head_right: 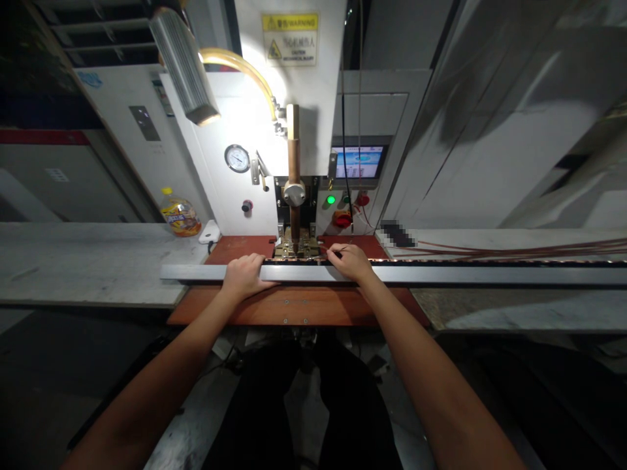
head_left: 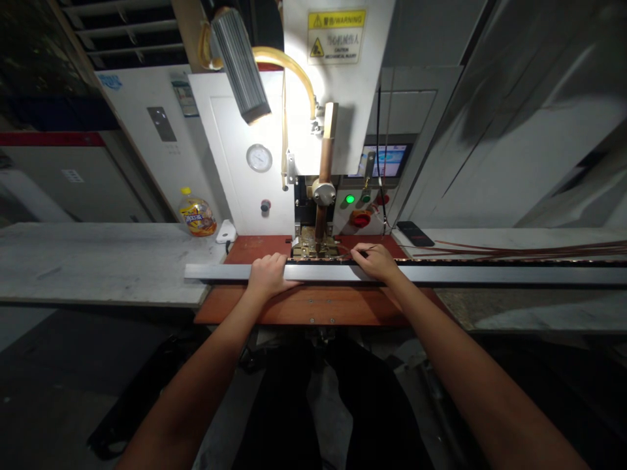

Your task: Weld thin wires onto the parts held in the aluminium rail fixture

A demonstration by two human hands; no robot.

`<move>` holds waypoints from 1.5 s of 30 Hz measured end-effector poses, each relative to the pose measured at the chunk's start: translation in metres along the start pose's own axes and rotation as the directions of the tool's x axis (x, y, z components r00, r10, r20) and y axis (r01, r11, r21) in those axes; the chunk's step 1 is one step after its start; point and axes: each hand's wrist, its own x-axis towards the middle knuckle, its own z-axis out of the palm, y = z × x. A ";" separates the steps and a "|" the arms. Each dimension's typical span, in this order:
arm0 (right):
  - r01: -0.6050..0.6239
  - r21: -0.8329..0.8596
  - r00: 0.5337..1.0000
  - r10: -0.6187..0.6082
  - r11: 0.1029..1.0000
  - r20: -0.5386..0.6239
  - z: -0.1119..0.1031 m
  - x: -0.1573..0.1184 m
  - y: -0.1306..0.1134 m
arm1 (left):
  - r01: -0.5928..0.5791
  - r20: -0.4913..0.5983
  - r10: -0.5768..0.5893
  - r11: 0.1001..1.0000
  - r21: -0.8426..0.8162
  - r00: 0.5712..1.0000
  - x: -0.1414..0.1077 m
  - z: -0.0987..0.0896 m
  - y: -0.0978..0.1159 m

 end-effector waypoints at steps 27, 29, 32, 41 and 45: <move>-0.030 0.027 1.000 0.030 0.999 0.008 -0.002 0.003 0.001 | -0.007 0.075 0.003 0.998 0.055 0.997 0.008 -0.005 0.003; -0.029 0.018 1.000 0.029 0.999 0.001 -0.002 0.004 0.002 | 0.000 0.098 -0.004 0.999 0.047 0.995 0.009 -0.006 0.003; -0.035 0.030 0.999 0.035 0.999 -0.002 -0.003 0.006 0.003 | 0.008 0.124 -0.013 0.999 0.039 0.992 0.011 -0.007 0.002; -0.043 0.059 0.999 0.043 0.997 -0.009 0.000 0.010 0.008 | -0.002 0.153 -0.004 0.999 0.037 0.988 0.017 -0.007 0.000; -0.040 0.080 0.999 0.042 0.996 -0.013 0.002 0.013 0.010 | -0.010 0.154 0.004 0.999 0.038 0.988 0.020 -0.006 -0.001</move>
